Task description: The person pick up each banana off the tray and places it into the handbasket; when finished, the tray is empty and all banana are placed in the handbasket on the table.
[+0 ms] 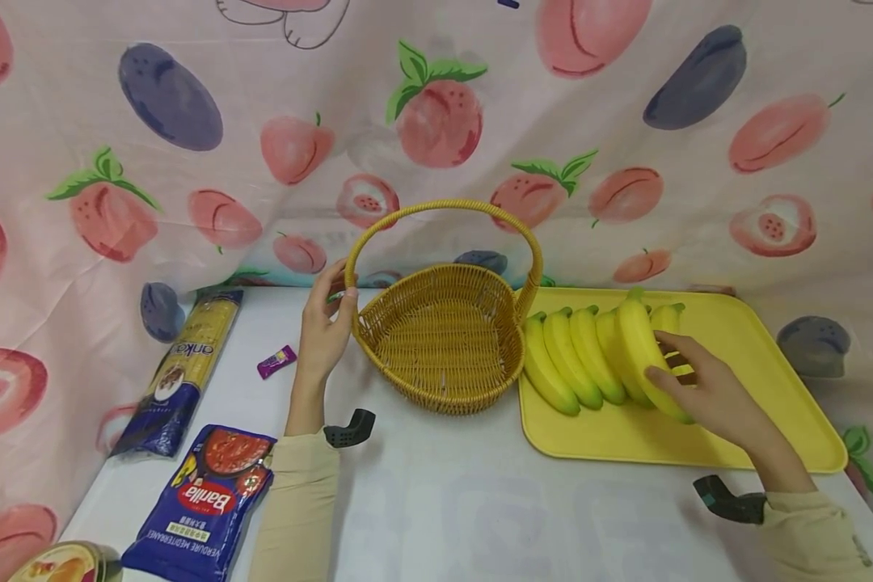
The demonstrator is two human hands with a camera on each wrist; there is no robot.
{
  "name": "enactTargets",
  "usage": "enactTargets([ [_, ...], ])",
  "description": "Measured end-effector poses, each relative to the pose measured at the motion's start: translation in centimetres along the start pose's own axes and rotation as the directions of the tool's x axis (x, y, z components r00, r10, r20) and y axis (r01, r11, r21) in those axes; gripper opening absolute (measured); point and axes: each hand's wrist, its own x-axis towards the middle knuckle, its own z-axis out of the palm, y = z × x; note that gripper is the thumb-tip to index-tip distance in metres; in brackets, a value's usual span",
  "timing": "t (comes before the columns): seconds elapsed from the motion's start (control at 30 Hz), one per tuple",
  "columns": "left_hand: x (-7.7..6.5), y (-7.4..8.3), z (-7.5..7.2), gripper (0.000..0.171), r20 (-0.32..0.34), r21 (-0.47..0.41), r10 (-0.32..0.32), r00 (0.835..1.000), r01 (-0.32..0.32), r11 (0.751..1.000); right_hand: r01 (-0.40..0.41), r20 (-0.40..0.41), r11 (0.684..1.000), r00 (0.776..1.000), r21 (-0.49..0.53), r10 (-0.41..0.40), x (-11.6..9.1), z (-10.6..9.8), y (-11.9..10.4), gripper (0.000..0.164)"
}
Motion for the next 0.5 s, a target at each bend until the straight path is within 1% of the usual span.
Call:
enactTargets([
  [0.17, 0.0, -0.1, 0.0, 0.042, 0.0, -0.005, 0.006, 1.0, -0.006, 1.0, 0.068, 0.048, 0.997, 0.997, -0.029, -0.067, -0.1, 0.2, -2.4, 0.059],
  [0.33, 0.0, -0.1, 0.0, 0.042, -0.007, -0.005, 0.021, 1.0, -0.021, 1.0, 0.158, 0.086, 0.985, 0.985, -0.063, -0.153, 0.3, 0.4, -4.7, 0.057],
  [0.5, 0.0, -0.1, 0.0, 0.042, -0.013, -0.001, 0.033, 0.999, -0.033, 0.999, 0.2, 0.127, 0.976, 0.974, -0.081, -0.189, 1.2, 0.8, -6.6, 0.055],
])
